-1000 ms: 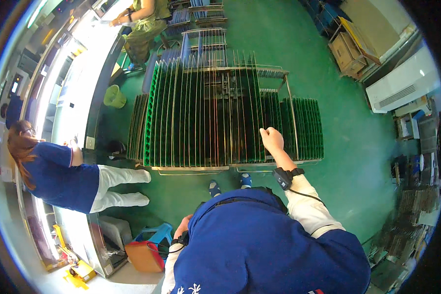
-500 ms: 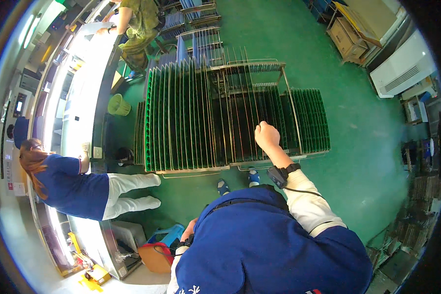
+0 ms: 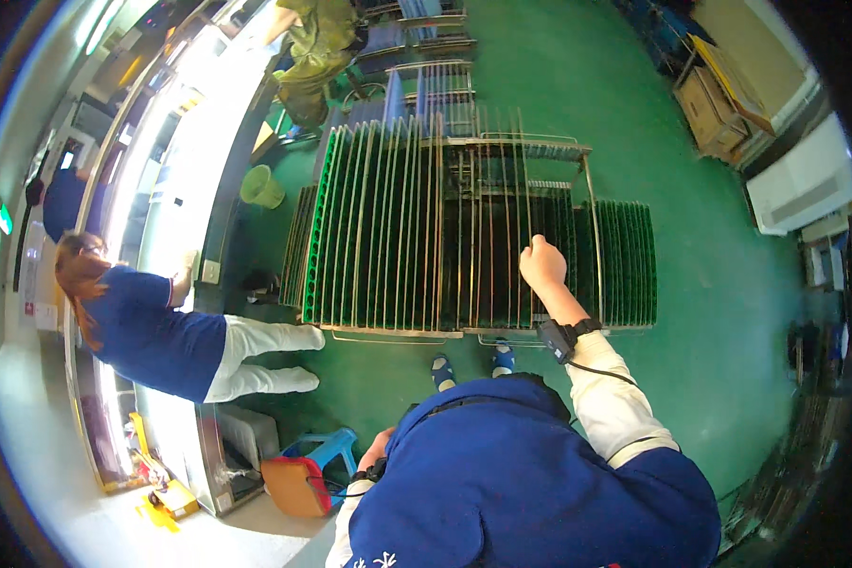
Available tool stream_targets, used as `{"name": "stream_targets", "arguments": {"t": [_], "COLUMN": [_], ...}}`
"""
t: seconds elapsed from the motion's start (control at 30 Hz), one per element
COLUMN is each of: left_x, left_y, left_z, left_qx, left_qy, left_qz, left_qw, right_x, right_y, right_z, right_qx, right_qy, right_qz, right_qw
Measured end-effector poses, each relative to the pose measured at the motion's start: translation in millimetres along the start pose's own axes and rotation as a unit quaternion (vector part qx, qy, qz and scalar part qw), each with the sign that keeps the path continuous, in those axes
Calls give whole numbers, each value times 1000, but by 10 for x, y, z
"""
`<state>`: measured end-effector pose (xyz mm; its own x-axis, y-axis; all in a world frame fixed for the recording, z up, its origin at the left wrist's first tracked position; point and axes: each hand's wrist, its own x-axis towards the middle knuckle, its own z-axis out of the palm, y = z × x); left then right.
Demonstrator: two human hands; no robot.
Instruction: The person is arranging green printed circuit boards (PCBs) into a vertical storage rack.
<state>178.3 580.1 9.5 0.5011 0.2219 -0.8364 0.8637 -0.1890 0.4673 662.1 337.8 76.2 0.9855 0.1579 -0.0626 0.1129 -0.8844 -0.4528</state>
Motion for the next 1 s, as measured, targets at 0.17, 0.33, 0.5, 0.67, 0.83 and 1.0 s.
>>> {"name": "stream_targets", "arguments": {"t": [0.17, 0.33, 0.5, 0.67, 0.83, 1.0], "left_x": [76, 95, 102, 43, -143, -126], "left_y": [-63, -199, -243, -315, 183, 55], "left_z": [115, 227, 296, 352, 276, 296], "left_qx": [-14, -27, -67, -97, -106, -84], "left_qy": [5, 12, 17, 24, 32, 40], "left_qz": [-2, -6, -9, -6, -43, -40], "left_qw": [1000, 1000, 998, 995, 993, 995], "right_x": [99, 197, 281, 311, 319, 293], "right_y": [18, -2, 40, 20, -7, -64], "right_z": [-30, 34, 73, 95, -23, -5], "right_qx": [-4, -7, -22, -37, -56, -50], "right_qy": [-14, -36, -54, -48, -35, -14], "right_qz": [9, 21, 29, 14, 25, 15], "right_qw": [1000, 999, 998, 998, 998, 999]}}
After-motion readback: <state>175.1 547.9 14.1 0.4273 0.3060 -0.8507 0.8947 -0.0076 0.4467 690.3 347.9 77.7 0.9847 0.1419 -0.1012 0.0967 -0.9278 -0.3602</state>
